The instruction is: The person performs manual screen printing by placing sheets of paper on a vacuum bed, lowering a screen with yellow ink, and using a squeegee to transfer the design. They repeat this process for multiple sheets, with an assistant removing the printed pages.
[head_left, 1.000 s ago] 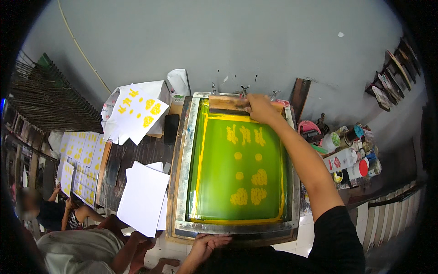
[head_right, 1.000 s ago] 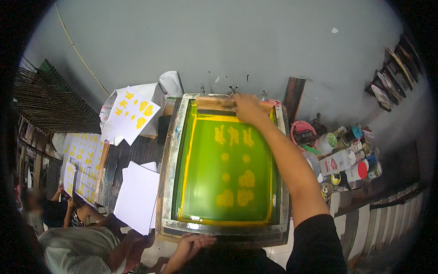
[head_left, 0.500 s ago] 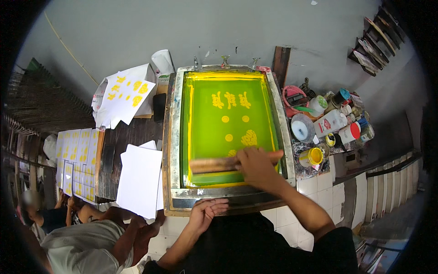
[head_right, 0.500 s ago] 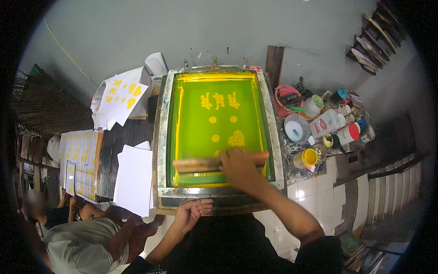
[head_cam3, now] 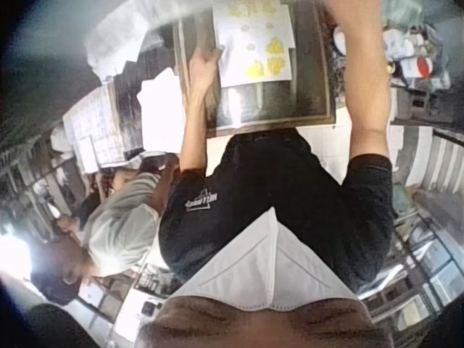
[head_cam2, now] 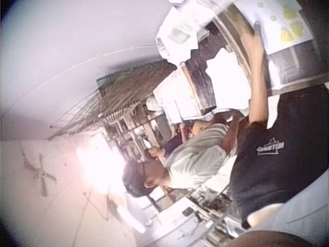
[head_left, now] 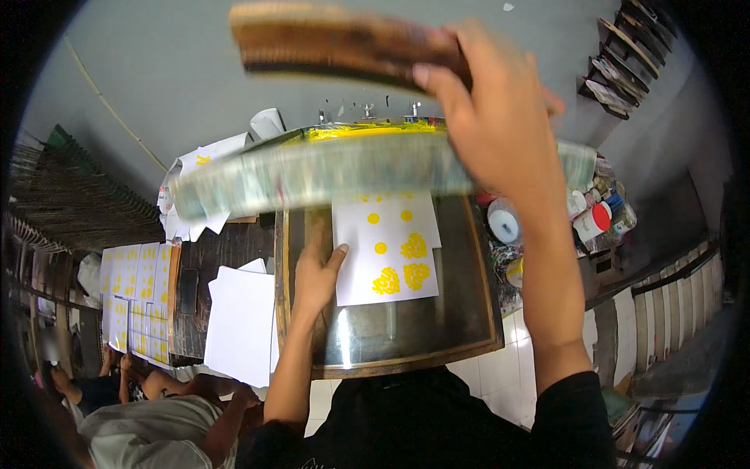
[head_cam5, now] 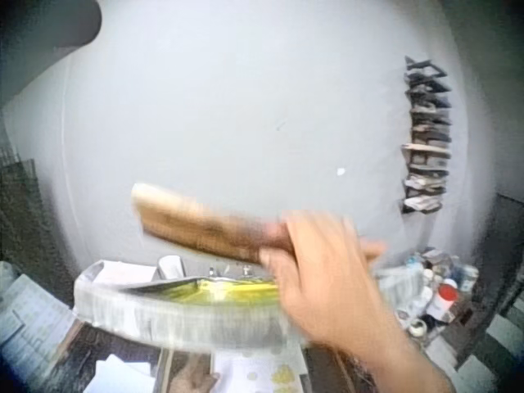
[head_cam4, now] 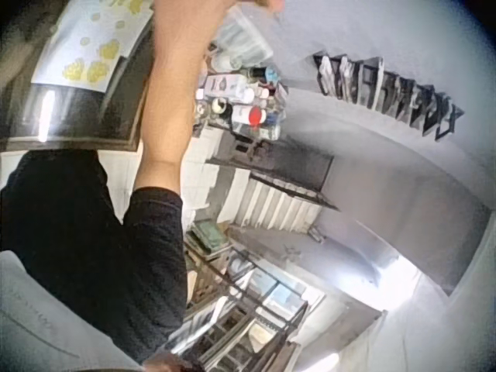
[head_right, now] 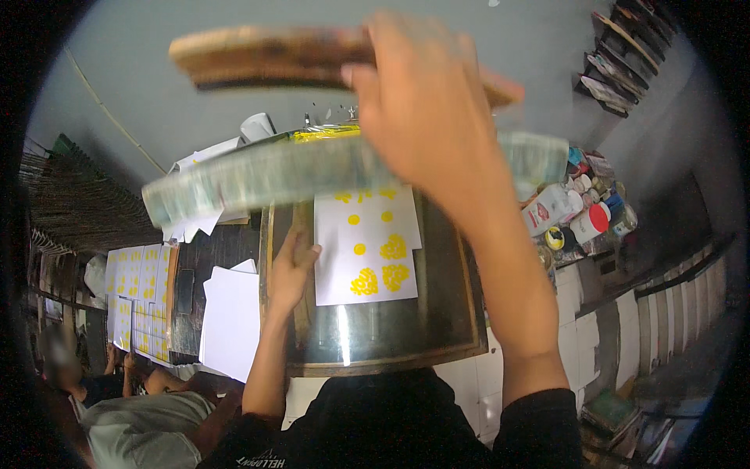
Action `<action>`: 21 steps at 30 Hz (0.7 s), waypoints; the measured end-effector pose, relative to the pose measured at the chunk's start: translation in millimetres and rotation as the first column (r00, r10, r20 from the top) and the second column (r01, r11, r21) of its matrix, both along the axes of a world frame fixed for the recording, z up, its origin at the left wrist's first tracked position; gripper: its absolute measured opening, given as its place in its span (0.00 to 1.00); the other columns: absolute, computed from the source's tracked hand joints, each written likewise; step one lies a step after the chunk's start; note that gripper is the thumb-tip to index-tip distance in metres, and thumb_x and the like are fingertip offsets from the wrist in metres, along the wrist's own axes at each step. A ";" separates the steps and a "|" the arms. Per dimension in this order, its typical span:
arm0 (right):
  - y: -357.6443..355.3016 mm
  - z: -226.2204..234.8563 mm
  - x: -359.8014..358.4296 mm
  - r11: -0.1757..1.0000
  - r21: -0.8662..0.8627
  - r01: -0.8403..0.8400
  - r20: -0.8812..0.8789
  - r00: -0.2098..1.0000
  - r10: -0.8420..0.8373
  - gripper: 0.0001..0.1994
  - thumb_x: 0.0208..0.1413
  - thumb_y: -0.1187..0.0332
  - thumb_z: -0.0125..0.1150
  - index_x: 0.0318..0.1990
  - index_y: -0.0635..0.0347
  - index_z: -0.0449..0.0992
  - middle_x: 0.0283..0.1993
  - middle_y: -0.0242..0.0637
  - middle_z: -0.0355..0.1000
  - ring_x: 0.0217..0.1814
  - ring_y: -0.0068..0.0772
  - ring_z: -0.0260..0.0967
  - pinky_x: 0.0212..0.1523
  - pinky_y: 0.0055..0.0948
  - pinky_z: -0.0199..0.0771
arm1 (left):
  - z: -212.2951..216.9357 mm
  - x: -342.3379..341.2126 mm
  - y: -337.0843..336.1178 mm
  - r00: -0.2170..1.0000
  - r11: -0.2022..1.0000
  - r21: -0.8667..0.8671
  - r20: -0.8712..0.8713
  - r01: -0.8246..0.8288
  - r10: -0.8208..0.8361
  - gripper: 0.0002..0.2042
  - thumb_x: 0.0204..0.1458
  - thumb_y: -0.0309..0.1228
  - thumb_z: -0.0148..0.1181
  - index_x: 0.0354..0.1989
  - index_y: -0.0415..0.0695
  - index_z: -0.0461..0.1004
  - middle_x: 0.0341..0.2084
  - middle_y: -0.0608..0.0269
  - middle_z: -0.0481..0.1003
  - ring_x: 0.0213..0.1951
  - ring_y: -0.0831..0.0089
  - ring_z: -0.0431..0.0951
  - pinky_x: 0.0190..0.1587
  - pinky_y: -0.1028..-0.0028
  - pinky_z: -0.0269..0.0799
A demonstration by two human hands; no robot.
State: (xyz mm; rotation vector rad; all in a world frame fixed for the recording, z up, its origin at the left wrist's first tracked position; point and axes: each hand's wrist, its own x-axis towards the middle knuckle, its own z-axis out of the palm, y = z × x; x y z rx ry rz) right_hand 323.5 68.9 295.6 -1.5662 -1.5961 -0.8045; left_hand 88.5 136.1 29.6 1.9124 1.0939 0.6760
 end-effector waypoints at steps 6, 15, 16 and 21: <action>47.1 71.4 22.5 0.969 -0.245 0.041 -0.219 0.971 -0.097 0.16 0.63 0.66 0.59 0.51 0.71 0.75 0.48 0.60 0.78 0.55 0.59 0.75 0.58 0.48 0.71 | -60.3 -38.5 8.4 0.789 0.952 0.295 -0.564 -0.084 0.245 0.68 0.40 0.69 0.69 0.79 0.40 0.35 0.78 0.36 0.37 0.79 0.43 0.30 0.73 0.35 0.24; 89.2 94.5 36.8 0.978 -0.207 -0.024 -0.197 0.980 -0.018 0.16 0.59 0.66 0.63 0.48 0.71 0.77 0.48 0.58 0.78 0.53 0.53 0.75 0.56 0.42 0.72 | -64.5 -251.9 -1.9 0.920 0.816 -0.431 -0.107 -0.385 0.378 0.06 0.55 0.28 0.68 0.31 0.38 0.83 0.26 0.72 0.78 0.31 0.82 0.72 0.38 0.77 0.67; 93.5 96.5 35.7 0.978 -0.209 0.010 -0.183 0.982 -0.049 0.16 0.58 0.66 0.64 0.48 0.70 0.77 0.47 0.56 0.79 0.52 0.50 0.75 0.55 0.41 0.72 | -62.7 -277.7 -3.0 0.900 0.828 -0.365 -0.079 -0.426 0.429 0.05 0.55 0.28 0.67 0.30 0.40 0.81 0.22 0.75 0.74 0.26 0.85 0.69 0.29 0.79 0.63; 98.5 99.0 36.1 0.982 -0.187 0.030 -0.132 0.990 -0.055 0.17 0.56 0.68 0.69 0.49 0.72 0.81 0.48 0.54 0.81 0.49 0.44 0.78 0.54 0.40 0.74 | -38.0 -399.0 -8.5 0.734 0.781 0.078 -0.293 -0.620 0.613 0.09 0.58 0.30 0.65 0.41 0.36 0.80 0.31 0.60 0.79 0.32 0.72 0.76 0.35 0.72 0.70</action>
